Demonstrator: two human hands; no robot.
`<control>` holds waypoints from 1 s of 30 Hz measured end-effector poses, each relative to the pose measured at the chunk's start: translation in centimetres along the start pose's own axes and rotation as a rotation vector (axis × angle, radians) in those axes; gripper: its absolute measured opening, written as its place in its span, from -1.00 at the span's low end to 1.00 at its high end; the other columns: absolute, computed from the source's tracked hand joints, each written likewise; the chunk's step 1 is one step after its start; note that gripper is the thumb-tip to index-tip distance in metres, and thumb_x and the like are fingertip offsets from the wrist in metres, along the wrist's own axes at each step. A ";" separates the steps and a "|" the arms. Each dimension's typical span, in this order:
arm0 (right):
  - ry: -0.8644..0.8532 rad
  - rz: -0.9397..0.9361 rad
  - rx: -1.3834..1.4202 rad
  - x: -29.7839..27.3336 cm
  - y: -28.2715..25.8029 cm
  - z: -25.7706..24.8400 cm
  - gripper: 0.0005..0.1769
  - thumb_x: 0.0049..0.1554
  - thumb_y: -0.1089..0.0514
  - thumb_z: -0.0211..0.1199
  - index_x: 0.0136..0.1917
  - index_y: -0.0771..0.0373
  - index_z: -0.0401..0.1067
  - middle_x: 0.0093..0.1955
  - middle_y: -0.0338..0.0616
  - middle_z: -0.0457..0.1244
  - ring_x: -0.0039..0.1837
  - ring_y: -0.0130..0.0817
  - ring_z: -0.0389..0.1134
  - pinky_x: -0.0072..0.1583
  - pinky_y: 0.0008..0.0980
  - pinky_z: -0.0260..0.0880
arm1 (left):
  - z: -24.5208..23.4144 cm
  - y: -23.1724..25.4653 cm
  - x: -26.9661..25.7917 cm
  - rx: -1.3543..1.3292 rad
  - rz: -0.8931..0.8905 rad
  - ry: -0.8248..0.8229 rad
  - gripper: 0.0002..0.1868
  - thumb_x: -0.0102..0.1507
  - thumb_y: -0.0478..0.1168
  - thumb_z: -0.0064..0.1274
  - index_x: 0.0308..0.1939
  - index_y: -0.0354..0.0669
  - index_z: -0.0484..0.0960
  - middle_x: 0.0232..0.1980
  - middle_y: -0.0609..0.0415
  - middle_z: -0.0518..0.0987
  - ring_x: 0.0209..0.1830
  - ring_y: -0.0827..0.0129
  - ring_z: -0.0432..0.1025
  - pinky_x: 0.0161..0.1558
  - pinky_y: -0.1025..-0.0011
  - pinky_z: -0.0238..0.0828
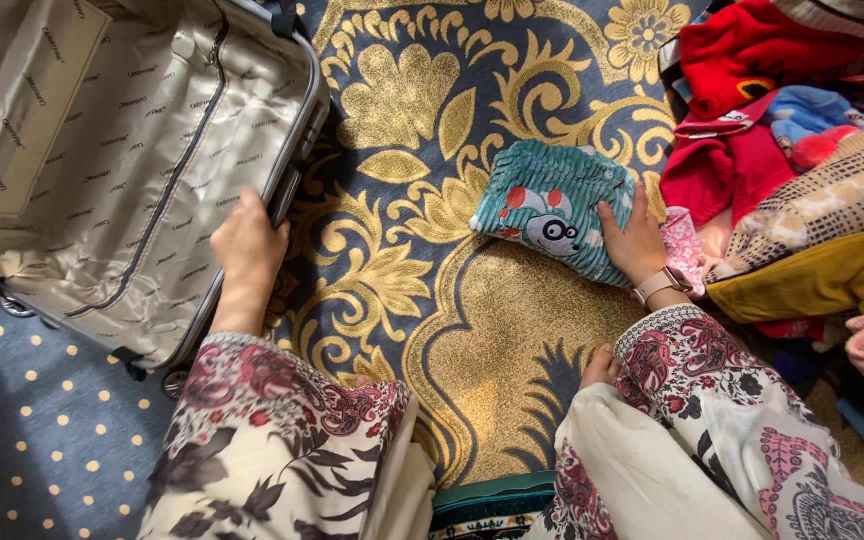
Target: The person unbuckles straps inside a suitcase, removes several items of children's clothing, and then folds a green striped garment by hand on the floor.
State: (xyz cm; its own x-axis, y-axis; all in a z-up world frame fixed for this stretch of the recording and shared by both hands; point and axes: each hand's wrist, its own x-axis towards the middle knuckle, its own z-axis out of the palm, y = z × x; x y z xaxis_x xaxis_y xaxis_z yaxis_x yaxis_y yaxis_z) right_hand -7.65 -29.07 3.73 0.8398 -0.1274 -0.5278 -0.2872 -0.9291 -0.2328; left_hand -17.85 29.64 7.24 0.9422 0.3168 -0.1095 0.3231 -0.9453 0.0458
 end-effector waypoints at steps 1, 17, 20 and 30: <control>0.004 0.000 -0.003 0.3 0.4 0.2 0.07 0.25 -0.51 -0.05 0.73 0.11 -0.28 0.31 0.61 0.16 0.28 0.47 0.27 0.31 0.11 0.29 | -0.3 -0.6 -1.2 0.012 -0.015 -0.033 -0.31 0.07 0.02 0.46 0.07 -0.21 0.42 -0.24 -0.06 0.64 -0.27 0.00 0.59 -0.28 0.09 0.49; -0.094 -0.149 0.328 -1.8 1.1 -1.2 0.45 -0.05 -0.32 0.47 0.72 0.15 -0.43 0.63 0.39 -0.07 0.64 0.17 0.00 0.55 -0.09 0.02 | -4.7 -13.7 -24.1 0.251 0.000 -0.205 -0.44 0.02 0.22 0.42 -0.28 -0.12 0.54 -0.33 0.05 0.61 -0.41 0.25 0.52 -0.40 0.30 0.43; -0.120 -0.147 0.341 -2.3 0.0 -2.0 0.51 -0.10 -0.30 0.49 0.72 0.11 -0.49 0.62 0.36 -0.07 0.62 0.14 0.00 0.54 -0.10 0.01 | -5.0 -13.8 -25.8 0.252 0.026 -0.130 -0.45 -0.05 0.19 0.39 -0.26 -0.09 0.55 -0.25 0.07 0.60 -0.31 0.22 0.53 -0.36 0.31 0.43; -0.116 -0.576 0.549 1.7 -12.0 1.1 0.21 0.02 -0.15 0.51 0.70 0.12 -0.12 0.69 0.15 -0.05 0.70 0.02 -0.05 0.60 -0.09 -0.01 | -5.9 -6.3 -13.3 -0.217 0.206 0.323 -0.31 0.17 0.11 0.23 0.21 -0.28 0.47 0.11 -0.25 0.52 0.04 -0.09 0.43 0.05 0.06 0.38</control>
State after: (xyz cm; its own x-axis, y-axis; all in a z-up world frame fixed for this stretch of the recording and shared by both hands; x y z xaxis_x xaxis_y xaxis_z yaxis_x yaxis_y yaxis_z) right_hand -3.26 -17.76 4.75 0.8804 0.3848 -0.2774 -0.0348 -0.5308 -0.8468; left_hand -31.89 31.82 14.22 0.9571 0.1643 0.2387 0.1042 -0.9638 0.2455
